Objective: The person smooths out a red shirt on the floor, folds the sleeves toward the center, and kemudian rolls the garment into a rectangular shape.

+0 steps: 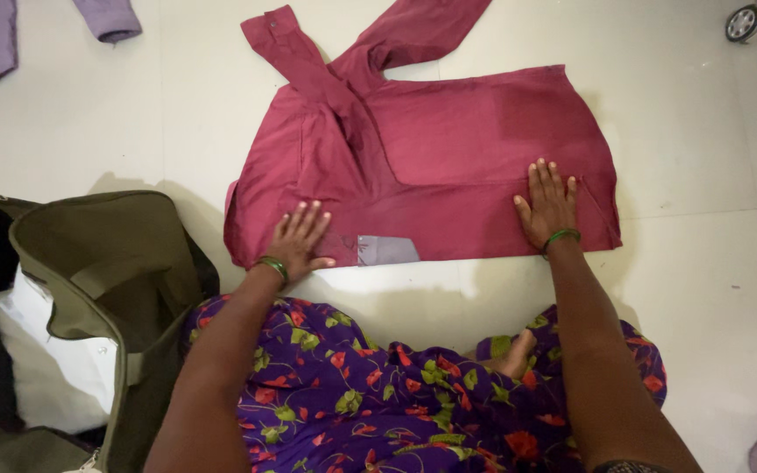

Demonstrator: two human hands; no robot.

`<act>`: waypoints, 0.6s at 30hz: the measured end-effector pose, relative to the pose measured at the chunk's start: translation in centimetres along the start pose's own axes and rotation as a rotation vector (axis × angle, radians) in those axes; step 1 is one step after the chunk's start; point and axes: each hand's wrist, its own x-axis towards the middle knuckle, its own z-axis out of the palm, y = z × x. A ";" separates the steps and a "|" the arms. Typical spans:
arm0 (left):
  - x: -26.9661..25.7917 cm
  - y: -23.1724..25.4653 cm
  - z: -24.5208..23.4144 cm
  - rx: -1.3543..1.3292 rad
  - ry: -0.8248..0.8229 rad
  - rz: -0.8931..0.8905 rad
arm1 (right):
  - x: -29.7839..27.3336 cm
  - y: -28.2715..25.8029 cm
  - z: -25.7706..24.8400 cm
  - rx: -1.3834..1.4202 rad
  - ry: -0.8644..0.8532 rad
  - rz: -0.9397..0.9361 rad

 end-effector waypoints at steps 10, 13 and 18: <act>1.1 -4.4 3.0 -0.040 -0.037 -0.144 | -0.5 0.0 -0.2 0.051 -0.011 0.003; 0.5 -4.0 1.7 -0.021 -0.086 -0.159 | -0.1 -0.1 0.0 0.035 -0.001 -0.006; 0.3 -3.1 -0.4 -0.022 -0.199 -0.197 | 0.3 0.2 0.5 -0.002 -0.061 0.006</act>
